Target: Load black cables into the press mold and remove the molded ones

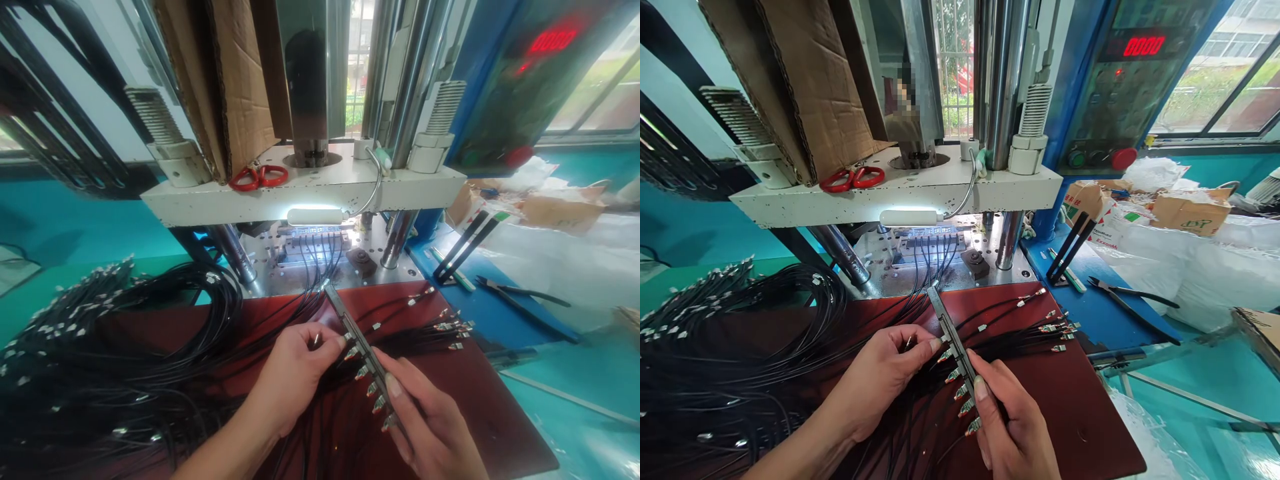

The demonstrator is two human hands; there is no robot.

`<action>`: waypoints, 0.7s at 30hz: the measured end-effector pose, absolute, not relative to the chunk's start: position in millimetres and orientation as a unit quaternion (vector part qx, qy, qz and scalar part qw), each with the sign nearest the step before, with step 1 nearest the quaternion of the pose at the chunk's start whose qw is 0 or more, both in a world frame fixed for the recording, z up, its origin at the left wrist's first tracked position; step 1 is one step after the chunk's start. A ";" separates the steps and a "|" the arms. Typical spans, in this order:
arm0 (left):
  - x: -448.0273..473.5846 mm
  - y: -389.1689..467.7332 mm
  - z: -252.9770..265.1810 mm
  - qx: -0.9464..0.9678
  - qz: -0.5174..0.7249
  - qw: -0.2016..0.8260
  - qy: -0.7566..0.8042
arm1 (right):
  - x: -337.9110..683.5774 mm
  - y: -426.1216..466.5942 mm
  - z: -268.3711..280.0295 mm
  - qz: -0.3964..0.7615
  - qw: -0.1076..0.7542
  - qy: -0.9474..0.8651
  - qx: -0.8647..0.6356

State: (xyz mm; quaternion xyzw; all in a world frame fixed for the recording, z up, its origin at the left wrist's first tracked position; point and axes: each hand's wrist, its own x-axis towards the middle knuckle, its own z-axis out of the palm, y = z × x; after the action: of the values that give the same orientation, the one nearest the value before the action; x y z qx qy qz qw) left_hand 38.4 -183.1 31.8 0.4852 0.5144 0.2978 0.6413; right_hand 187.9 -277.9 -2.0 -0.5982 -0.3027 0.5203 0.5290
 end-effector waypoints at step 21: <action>-28.6 -187.7 37.0 0.376 0.314 0.716 0.498 | 189.9 -277.8 -1.7 0.531 0.547 -0.307 -0.570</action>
State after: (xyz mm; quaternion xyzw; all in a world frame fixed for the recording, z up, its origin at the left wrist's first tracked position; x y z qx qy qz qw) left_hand -28.6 -187.7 37.0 0.3757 0.4979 0.3143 0.7157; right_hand 189.9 -277.8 -1.7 -0.5696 -0.3073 0.5312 0.5468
